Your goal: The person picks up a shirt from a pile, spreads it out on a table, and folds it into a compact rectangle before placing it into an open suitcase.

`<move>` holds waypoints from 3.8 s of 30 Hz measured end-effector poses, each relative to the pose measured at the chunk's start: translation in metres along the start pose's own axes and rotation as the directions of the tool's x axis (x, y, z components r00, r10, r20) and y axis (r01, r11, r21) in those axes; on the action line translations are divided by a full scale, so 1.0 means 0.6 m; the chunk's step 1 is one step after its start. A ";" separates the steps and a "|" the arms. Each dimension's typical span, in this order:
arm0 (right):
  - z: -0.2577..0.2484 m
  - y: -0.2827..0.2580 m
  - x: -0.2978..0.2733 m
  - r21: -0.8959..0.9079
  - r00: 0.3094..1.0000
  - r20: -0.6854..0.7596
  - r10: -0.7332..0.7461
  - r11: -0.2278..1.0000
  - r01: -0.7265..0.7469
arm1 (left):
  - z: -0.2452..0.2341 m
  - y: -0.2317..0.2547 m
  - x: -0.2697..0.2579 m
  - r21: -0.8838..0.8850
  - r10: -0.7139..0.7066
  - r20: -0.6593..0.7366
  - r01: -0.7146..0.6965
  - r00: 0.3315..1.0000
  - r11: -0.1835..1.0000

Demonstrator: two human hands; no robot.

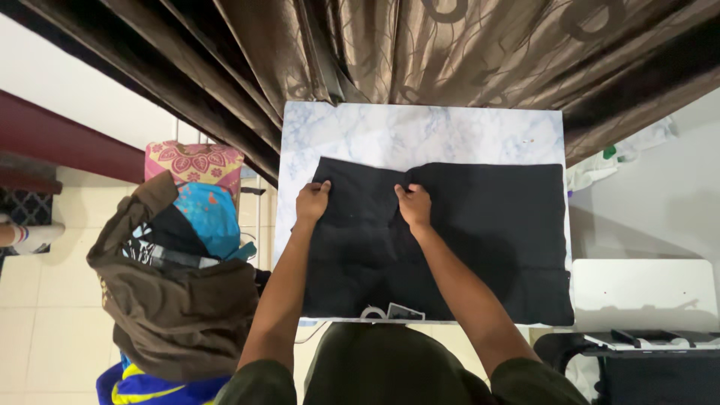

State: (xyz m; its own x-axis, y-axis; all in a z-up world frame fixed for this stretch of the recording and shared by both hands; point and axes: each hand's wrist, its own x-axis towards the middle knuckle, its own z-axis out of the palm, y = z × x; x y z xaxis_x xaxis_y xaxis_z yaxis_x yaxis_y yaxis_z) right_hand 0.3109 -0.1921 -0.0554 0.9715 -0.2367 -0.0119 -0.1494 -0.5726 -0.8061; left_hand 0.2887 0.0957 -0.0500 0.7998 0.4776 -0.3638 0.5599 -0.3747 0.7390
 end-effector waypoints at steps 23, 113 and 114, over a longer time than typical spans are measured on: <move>0.024 0.036 0.107 0.359 0.763 0.187 0.619 0.679 -0.640 | 0.012 0.098 0.085 0.141 0.147 -0.108 -0.131 0.983 0.981; -0.198 -0.020 -0.085 -0.153 0.541 0.508 -0.670 0.548 0.822 | -0.123 0.011 -0.276 0.448 0.846 0.006 -0.758 0.533 0.474; -0.199 -0.016 -0.095 -0.162 0.547 0.549 -0.632 0.561 0.812 | -0.117 -0.002 -0.283 0.475 0.829 -0.006 -0.728 0.560 0.495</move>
State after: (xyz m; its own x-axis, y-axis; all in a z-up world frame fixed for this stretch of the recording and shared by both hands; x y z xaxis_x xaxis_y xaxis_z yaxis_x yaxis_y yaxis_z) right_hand 0.2349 -0.2670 0.0238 0.7265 0.6636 0.1784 0.6751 -0.6407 -0.3656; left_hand 0.1371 0.0708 0.0506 0.9101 -0.0384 0.4125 -0.2019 -0.9105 0.3609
